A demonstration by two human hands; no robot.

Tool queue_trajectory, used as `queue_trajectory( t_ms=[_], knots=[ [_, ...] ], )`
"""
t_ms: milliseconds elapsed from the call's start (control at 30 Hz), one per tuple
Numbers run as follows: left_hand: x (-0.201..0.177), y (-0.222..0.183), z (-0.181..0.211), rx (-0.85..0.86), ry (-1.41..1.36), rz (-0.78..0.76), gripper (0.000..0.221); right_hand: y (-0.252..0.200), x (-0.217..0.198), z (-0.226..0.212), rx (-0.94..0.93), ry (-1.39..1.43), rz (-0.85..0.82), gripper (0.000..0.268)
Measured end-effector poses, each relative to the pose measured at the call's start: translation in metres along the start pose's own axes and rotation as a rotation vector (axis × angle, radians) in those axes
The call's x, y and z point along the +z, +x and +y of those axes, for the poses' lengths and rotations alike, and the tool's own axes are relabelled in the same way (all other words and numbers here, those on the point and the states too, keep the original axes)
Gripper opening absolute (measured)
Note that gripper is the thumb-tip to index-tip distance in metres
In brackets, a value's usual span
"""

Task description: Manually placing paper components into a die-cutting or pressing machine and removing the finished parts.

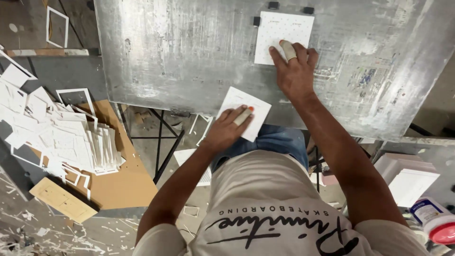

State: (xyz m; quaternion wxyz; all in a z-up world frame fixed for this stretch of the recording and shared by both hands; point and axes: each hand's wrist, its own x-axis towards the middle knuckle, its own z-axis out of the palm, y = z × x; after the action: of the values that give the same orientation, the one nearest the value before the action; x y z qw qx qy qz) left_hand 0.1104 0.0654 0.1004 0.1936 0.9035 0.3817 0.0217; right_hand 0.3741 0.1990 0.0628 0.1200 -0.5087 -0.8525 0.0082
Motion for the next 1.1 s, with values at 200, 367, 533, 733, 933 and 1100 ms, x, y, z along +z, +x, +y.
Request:
queue_trajectory(
  t_ms=[200, 367, 533, 733, 933, 1100],
  knots=[
    [-0.051, -0.066, -0.062, -0.376, -0.148, 0.107, 0.069, 0.005, 0.010, 0.002, 0.045, 0.019, -0.050, 0.037],
    [-0.039, -0.219, -0.148, -0.900, 0.173, 0.337, 0.066, 0.019, -0.014, 0.001, 0.093, 0.216, -0.163, 0.061],
    [0.010, -0.362, -0.214, -1.051, 0.547, 0.478, 0.072, 0.016, -0.006, 0.003, 0.086, 0.163, -0.153, 0.076],
    [0.003, -0.355, -0.184, -1.677, 0.090, 0.034, 0.117, 0.037, -0.018, 0.004, 0.142, 0.119, -0.267, 0.081],
    [0.025, -0.267, -0.125, -1.149, 0.316, 0.371, 0.071, 0.104, -0.026, 0.076, 0.131, 0.338, -0.107, 0.074],
    [0.044, -0.185, -0.100, -0.923, 0.003, 0.357, 0.072, 0.097, -0.154, 0.077, 0.408, 0.491, 0.112, 0.047]
  ],
)
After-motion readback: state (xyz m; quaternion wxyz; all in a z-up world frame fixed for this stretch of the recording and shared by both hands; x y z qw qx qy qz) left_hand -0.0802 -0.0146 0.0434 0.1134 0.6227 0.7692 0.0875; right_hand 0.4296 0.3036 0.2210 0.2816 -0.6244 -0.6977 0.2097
